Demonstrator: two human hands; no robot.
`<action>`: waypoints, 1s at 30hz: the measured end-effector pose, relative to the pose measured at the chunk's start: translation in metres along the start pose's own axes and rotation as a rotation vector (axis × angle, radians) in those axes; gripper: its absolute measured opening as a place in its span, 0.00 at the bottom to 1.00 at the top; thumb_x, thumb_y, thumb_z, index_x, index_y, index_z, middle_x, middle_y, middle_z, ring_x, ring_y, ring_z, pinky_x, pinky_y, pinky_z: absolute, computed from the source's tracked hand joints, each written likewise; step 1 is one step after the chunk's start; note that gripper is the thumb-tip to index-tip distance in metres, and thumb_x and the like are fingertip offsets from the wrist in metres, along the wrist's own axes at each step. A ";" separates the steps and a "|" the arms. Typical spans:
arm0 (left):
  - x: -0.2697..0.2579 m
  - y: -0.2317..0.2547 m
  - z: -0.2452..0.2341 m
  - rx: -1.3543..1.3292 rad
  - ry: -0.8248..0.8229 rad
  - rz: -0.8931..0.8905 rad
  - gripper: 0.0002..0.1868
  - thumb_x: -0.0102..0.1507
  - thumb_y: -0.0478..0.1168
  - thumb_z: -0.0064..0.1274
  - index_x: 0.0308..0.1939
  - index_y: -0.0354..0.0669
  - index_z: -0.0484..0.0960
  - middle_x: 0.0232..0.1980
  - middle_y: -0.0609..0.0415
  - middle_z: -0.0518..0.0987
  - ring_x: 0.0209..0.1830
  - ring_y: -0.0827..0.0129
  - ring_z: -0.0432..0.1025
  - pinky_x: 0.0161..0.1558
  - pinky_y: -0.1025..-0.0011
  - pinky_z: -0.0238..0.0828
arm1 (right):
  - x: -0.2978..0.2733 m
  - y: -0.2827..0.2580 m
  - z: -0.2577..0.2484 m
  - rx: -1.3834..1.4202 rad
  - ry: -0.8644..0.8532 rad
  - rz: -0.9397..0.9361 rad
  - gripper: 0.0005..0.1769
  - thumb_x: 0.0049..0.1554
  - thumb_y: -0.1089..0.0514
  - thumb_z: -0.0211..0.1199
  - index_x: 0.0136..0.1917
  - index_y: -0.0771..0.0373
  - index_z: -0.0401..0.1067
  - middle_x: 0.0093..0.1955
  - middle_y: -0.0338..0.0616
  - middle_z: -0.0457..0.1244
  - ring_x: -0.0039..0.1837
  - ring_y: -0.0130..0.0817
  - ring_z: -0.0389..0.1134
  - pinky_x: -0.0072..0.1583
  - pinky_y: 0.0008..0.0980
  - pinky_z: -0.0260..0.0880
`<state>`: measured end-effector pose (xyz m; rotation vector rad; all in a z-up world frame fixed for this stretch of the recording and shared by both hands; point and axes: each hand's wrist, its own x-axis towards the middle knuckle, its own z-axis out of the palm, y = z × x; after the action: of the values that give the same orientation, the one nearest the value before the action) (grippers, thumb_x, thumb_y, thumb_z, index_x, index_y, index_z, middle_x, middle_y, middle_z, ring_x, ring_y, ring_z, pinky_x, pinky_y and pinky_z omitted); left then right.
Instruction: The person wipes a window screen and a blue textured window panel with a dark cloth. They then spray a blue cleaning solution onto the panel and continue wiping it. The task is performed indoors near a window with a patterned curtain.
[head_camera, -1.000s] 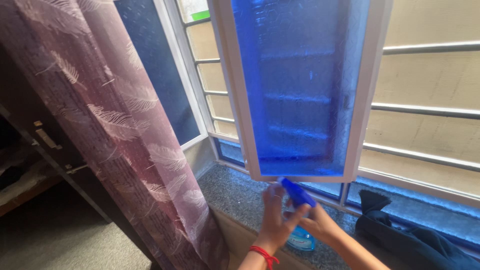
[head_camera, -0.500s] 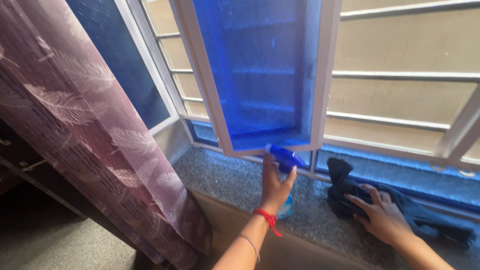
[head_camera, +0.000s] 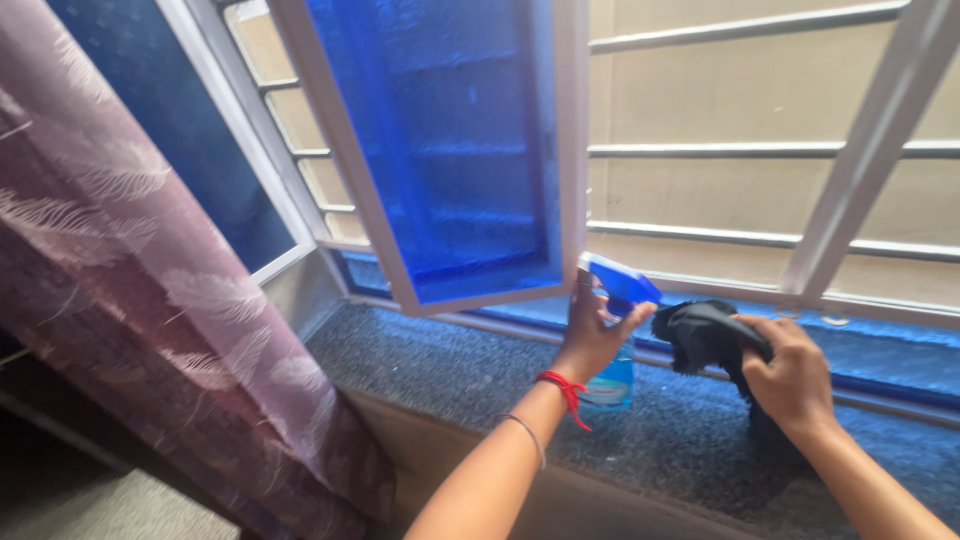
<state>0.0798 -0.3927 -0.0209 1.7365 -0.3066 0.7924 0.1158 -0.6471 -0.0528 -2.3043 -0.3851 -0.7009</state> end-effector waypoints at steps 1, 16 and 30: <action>0.003 -0.002 0.012 0.025 -0.041 -0.024 0.36 0.58 0.46 0.68 0.61 0.36 0.63 0.52 0.49 0.78 0.50 0.65 0.78 0.49 0.64 0.75 | 0.003 -0.003 -0.010 -0.018 0.081 -0.021 0.22 0.53 0.59 0.59 0.61 0.52 0.79 0.56 0.52 0.68 0.55 0.54 0.71 0.58 0.46 0.70; 0.002 -0.107 0.154 -0.069 -0.077 0.018 0.55 0.64 0.49 0.67 0.79 0.36 0.43 0.66 0.34 0.60 0.73 0.48 0.69 0.68 0.59 0.72 | 0.031 -0.054 -0.099 0.149 0.584 -0.277 0.04 0.63 0.66 0.57 0.49 0.68 0.73 0.45 0.49 0.63 0.45 0.41 0.65 0.49 0.33 0.63; 0.004 0.052 -0.162 0.890 0.281 0.257 0.09 0.68 0.42 0.55 0.47 0.42 0.78 0.46 0.47 0.78 0.52 0.52 0.73 0.56 0.52 0.65 | 0.058 -0.241 0.031 0.397 0.202 -0.163 0.23 0.49 0.64 0.64 0.59 0.61 0.69 0.54 0.57 0.62 0.55 0.58 0.67 0.55 0.51 0.66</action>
<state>-0.0036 -0.2583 0.0417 2.3836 0.0401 1.4966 0.0662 -0.4483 0.0892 -1.8258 -0.5666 -0.8447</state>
